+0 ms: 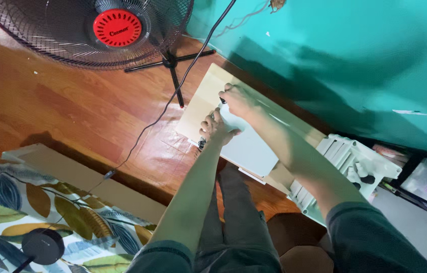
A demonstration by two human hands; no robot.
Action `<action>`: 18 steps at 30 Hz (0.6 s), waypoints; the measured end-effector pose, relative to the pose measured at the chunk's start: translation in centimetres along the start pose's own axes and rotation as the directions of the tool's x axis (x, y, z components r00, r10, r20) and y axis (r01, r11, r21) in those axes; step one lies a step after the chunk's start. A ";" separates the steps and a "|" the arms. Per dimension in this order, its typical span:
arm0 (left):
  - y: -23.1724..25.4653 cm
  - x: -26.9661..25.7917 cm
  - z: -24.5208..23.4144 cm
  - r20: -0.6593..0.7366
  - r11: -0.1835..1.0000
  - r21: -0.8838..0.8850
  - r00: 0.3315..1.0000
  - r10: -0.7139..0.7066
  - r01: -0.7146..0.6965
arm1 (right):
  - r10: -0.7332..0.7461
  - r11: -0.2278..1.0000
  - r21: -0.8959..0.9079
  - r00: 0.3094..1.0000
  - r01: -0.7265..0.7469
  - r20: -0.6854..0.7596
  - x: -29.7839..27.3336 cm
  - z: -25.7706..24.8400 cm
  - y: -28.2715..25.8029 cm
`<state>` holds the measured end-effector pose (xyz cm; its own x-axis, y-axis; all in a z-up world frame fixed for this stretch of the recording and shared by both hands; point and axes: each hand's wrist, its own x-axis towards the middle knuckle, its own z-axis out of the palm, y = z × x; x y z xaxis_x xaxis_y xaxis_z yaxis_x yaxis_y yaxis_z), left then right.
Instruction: The person assembles a white plastic drawer unit by attaching black corner caps and white support rods to the drawer trays. They repeatedly place trays on a wooden surface, secure the components, and stack the finished trays.
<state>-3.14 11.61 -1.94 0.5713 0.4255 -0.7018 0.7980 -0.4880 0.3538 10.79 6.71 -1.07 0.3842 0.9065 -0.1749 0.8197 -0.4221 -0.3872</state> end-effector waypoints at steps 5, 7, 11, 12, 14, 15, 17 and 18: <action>0.2 0.1 -0.7 0.081 1.000 0.004 0.997 -0.017 0.017 | 0.302 0.951 0.071 0.953 -0.300 -0.019 0.3 -3.6 -1.3; 0.2 0.0 -0.7 0.076 1.000 -0.012 0.997 -0.013 0.014 | 0.587 0.809 0.061 0.810 -0.585 -0.012 0.6 -3.4 -2.7; 0.2 -0.2 -0.7 0.051 1.000 -0.018 0.999 -0.004 0.005 | 0.605 0.796 0.011 0.793 -0.606 -0.073 1.5 0.1 -4.5; 0.3 -0.1 -0.8 0.062 1.000 -0.010 0.998 -0.010 0.011 | 0.601 0.797 -0.012 0.796 -0.603 -0.081 1.7 1.0 -4.4; 0.2 -0.2 -1.0 0.080 1.000 0.000 0.997 -0.013 0.013 | 0.531 0.837 -0.093 0.841 -0.540 -0.100 1.6 2.7 -4.2; 0.2 -0.2 -1.0 0.090 1.000 0.005 0.996 -0.012 0.011 | 0.464 0.866 -0.154 0.879 -0.476 -0.109 1.2 3.0 -3.8; 0.3 -0.4 -1.1 0.087 0.999 -0.026 0.996 -0.022 0.024 | 0.268 0.907 -0.283 0.946 -0.312 -0.183 0.1 2.7 -2.8; 0.4 -0.4 -1.2 0.085 0.999 -0.043 0.996 -0.026 0.029 | 0.133 0.909 -0.357 0.961 -0.215 -0.241 -0.7 2.1 -2.4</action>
<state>-2.79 12.16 -0.73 0.5323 0.3719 -0.7605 0.8219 -0.4424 0.3590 7.66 7.10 -1.92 0.5807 0.8141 -0.0010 0.8141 -0.5807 0.0089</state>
